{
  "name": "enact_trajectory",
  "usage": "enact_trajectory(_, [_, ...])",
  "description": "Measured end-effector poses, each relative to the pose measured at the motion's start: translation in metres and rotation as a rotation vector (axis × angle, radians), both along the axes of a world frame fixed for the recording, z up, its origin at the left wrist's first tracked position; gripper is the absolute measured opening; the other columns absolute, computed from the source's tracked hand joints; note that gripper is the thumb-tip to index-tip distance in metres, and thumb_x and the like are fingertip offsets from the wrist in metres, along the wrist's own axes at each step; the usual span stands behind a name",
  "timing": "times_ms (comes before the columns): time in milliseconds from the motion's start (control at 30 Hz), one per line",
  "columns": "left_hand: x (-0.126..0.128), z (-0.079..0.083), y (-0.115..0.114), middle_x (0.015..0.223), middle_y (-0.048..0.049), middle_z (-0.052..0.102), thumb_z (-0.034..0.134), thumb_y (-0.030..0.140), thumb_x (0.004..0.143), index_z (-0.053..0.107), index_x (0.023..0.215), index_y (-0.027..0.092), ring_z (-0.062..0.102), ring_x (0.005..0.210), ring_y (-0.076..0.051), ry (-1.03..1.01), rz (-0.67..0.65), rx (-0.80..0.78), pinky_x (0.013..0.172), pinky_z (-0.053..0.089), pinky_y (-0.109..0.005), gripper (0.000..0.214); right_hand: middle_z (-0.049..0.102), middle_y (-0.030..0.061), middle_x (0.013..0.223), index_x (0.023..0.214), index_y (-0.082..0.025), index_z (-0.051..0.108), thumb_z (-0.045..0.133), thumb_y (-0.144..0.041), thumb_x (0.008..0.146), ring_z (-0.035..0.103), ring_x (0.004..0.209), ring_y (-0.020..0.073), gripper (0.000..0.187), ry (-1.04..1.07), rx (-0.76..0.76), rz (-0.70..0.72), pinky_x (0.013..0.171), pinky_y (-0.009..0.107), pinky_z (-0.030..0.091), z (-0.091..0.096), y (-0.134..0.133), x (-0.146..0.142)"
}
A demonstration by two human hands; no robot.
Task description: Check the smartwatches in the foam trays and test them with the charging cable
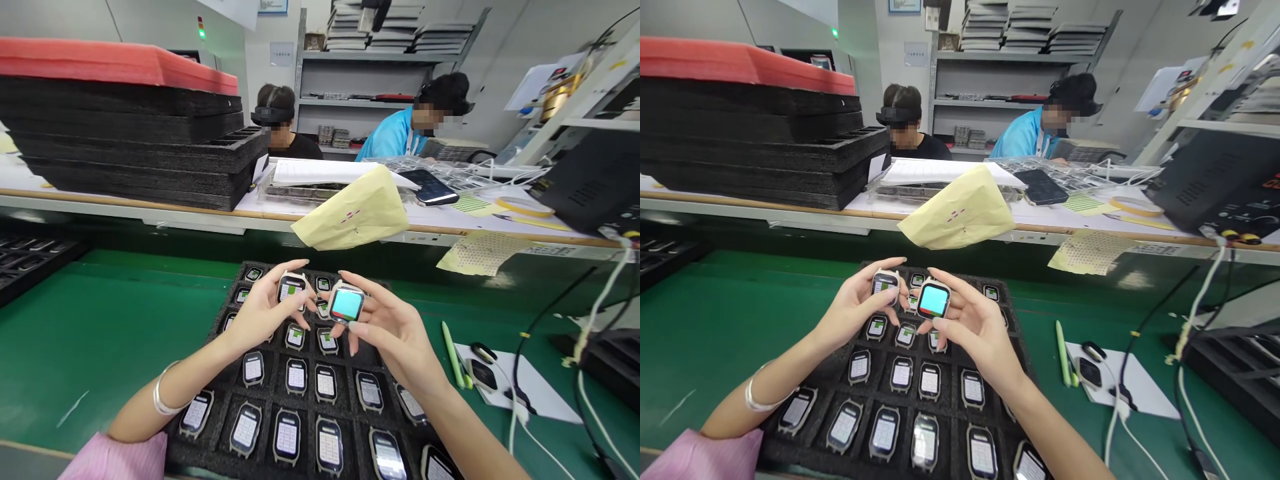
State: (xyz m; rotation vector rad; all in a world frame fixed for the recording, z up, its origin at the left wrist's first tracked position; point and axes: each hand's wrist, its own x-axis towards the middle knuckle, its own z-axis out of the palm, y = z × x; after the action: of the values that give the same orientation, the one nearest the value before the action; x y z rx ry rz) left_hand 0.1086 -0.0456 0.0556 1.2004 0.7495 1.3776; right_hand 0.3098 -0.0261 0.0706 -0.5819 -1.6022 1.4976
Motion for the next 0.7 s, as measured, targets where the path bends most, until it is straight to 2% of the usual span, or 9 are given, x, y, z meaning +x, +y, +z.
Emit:
enact_trajectory(200, [-0.001,0.002,-0.002,0.098,-0.0054,0.06,0.067,0.008,0.072,0.043,0.133,0.017,0.063,0.085,-0.017,-0.039,-0.05,0.017,0.07,0.059,-0.029,0.066,0.068,0.0106,0.107,0.132,-0.024,0.052,0.067,-0.016,0.086,0.069,0.069,0.0199,0.049,-0.005,0.039,-0.033,0.046,0.024,0.053,-0.003,0.001,-0.002])
enact_trajectory(500, [0.001,0.0,-0.003,0.097,-0.007,0.06,0.068,0.015,0.079,0.036,0.137,0.017,0.063,0.086,-0.019,-0.031,-0.062,-0.022,0.068,0.058,-0.03,0.067,0.066,0.01,0.109,0.136,-0.026,0.046,0.071,-0.016,0.082,0.069,0.075,0.0217,0.06,-0.04,0.038,0.024,0.049,0.025,0.054,-0.004,0.003,-0.001])
enact_trajectory(600, [-0.003,-0.009,-0.005,0.102,-0.0064,0.059,0.073,0.01,0.072,0.03,0.141,0.023,0.062,0.093,-0.021,-0.04,-0.116,-0.052,0.075,0.057,-0.033,0.082,0.064,0.0103,0.111,0.139,-0.026,0.04,0.069,-0.02,0.083,0.069,0.078,0.0222,0.064,-0.134,0.068,-0.019,0.051,0.026,0.055,-0.013,0.006,0.002])
enact_trajectory(700, [-0.016,-0.03,-0.009,0.105,-0.0051,0.056,0.073,0.009,0.073,0.025,0.142,0.029,0.061,0.097,-0.02,-0.004,-0.177,-0.098,0.083,0.054,-0.037,0.086,0.065,0.0085,0.102,0.136,-0.023,0.042,0.065,-0.026,0.084,0.067,0.075,0.0215,0.057,-0.416,0.163,-0.109,0.057,0.03,0.056,-0.032,0.014,0.015])
